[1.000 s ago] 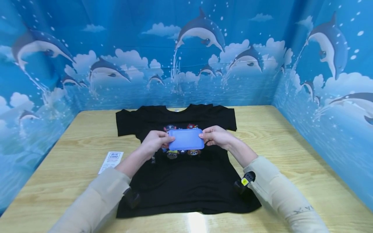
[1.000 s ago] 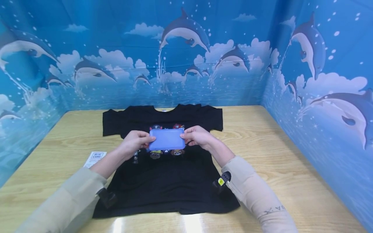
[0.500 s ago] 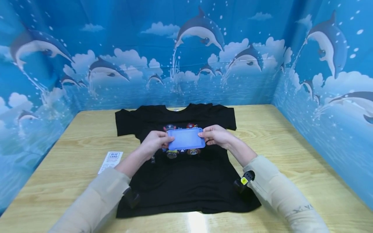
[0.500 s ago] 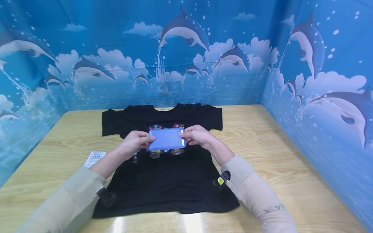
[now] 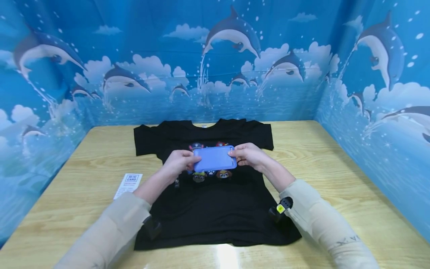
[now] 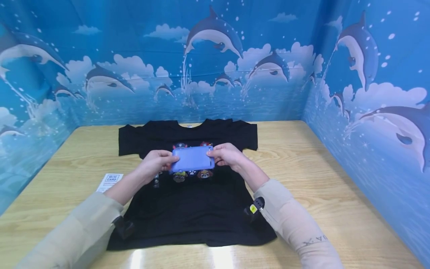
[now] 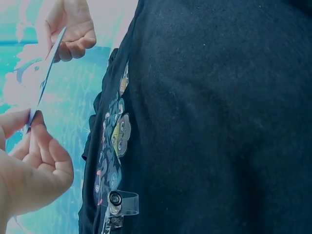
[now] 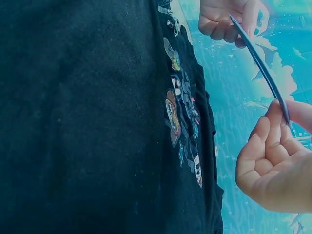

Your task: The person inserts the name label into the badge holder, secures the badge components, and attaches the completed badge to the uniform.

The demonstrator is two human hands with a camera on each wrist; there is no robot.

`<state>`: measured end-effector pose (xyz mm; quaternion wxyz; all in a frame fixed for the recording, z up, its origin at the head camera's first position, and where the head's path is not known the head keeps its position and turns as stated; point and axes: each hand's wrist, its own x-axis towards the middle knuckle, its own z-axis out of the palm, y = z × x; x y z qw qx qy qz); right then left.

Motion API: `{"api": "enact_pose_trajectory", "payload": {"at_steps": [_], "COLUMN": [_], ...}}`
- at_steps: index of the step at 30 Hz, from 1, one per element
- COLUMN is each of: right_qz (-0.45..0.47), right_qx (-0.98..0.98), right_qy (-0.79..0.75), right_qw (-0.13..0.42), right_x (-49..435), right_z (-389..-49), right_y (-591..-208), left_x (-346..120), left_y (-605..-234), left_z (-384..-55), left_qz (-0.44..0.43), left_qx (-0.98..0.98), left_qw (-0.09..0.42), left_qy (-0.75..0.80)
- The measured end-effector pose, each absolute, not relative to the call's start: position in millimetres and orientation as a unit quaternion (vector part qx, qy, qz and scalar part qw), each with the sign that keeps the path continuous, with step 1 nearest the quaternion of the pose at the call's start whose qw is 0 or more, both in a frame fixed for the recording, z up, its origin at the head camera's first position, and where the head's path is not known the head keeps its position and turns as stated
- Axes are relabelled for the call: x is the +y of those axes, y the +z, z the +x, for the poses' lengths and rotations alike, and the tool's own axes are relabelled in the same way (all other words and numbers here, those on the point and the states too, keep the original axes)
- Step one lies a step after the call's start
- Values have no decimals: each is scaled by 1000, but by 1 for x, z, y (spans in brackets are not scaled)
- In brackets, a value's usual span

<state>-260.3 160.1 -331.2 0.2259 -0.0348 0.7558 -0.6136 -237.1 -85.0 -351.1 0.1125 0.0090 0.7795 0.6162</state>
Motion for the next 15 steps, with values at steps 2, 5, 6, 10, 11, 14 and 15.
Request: {"api": "enact_pose_trajectory", "payload": {"at_steps": [2, 5, 6, 10, 11, 14, 15], "right_qz": [-30, -19, -15, -3, -1, -5, -7], "right_qx": [755, 753, 752, 749, 748, 745, 744], "right_qy": [-616, -619, -620, -624, -625, -630, -632], "right_qw": [224, 221, 221, 222, 222, 218, 217], "right_x": [160, 159, 159, 159, 160, 161, 161], "right_z": [-261, -261, -261, -259, -259, -258, -257], "right_y": [-331, -331, -331, -331, -331, -331, -330], "left_x": [-84, -84, -84, -84, -84, -84, -83], "left_y": [-350, -347, -346, -343, -343, -342, -342], "left_z": [-237, -238, -238, -238, -238, -238, -238], "left_qz": [-3, -6, -6, -4, -4, -3, -3], "left_qx": [781, 783, 783, 783, 783, 785, 786], "left_qw": [102, 93, 92, 92, 91, 88, 85], "left_qy": [616, 615, 615, 616, 616, 613, 613]}}
